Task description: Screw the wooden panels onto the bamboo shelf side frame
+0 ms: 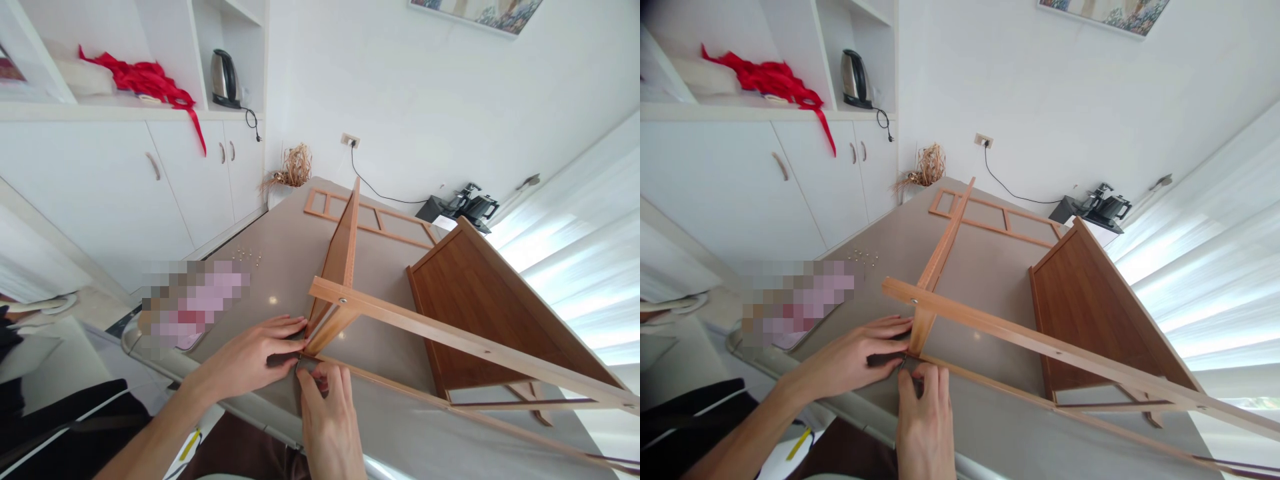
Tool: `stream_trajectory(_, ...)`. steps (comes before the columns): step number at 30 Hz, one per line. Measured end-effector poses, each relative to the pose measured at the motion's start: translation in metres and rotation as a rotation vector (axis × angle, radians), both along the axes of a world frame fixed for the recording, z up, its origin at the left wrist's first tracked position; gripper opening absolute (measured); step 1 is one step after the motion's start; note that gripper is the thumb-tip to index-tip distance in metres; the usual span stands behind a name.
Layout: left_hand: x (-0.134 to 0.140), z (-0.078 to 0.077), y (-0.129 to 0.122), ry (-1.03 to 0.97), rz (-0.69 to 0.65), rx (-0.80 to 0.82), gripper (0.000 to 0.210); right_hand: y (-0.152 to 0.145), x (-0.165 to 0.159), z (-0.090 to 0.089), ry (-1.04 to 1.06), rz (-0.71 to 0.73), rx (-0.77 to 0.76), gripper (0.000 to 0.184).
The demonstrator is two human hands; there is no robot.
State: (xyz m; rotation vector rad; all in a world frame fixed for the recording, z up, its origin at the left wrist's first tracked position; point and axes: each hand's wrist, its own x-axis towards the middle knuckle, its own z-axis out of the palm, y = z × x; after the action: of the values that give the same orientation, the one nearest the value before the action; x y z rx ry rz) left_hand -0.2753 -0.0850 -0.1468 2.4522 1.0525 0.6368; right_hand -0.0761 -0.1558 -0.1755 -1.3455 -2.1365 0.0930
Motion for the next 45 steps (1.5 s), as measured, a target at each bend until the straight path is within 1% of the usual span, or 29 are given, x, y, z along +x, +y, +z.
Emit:
stream_trajectory(3, -0.001, -0.002, 0.000, -0.019, -0.003, -0.005, 0.038, 0.000, 0.001, -0.002, -0.007, 0.016, 0.014, 0.030)
stream_trajectory(7, -0.001, -0.004, 0.001, -0.055, -0.007, 0.007, 0.040, -0.001, -0.001, -0.001, 0.005, -0.020, 0.020, 0.029)
stream_trajectory(10, -0.001, -0.003, 0.001, -0.028, 0.001, 0.014, 0.041, -0.002, -0.004, 0.000, -0.022, -0.064, 0.029, 0.029)
stream_trajectory(13, -0.001, -0.002, 0.001, 0.012, 0.008, 0.015, 0.042, 0.000, -0.003, -0.001, -0.040, -0.057, 0.084, 0.025)
stream_trajectory(21, 0.001, -0.003, 0.000, -0.016, 0.030, 0.006, 0.042, 0.005, 0.006, -0.004, 0.092, -0.024, 0.104, 0.022)
stream_trajectory(27, 0.000, -0.003, 0.001, -0.006, 0.024, -0.007, 0.041, 0.004, 0.009, -0.004, 0.125, 0.005, 0.037, 0.022)
stream_trajectory(33, 0.001, -0.002, 0.001, -0.002, 0.003, 0.002, 0.039, 0.005, 0.010, -0.005, 0.116, 0.027, 0.004, 0.024)
stream_trajectory(38, 0.001, -0.002, 0.001, -0.021, 0.006, 0.003, 0.039, 0.006, 0.012, -0.005, 0.189, 0.055, -0.001, 0.023)
stream_trajectory(42, 0.001, -0.001, 0.001, -0.044, 0.007, 0.000, 0.039, 0.004, 0.014, -0.006, 0.144, 0.062, 0.031, 0.025)
stream_trajectory(45, 0.000, 0.000, 0.001, -0.034, 0.000, 0.006, 0.038, 0.003, 0.014, -0.007, 0.081, 0.037, 0.037, 0.027)
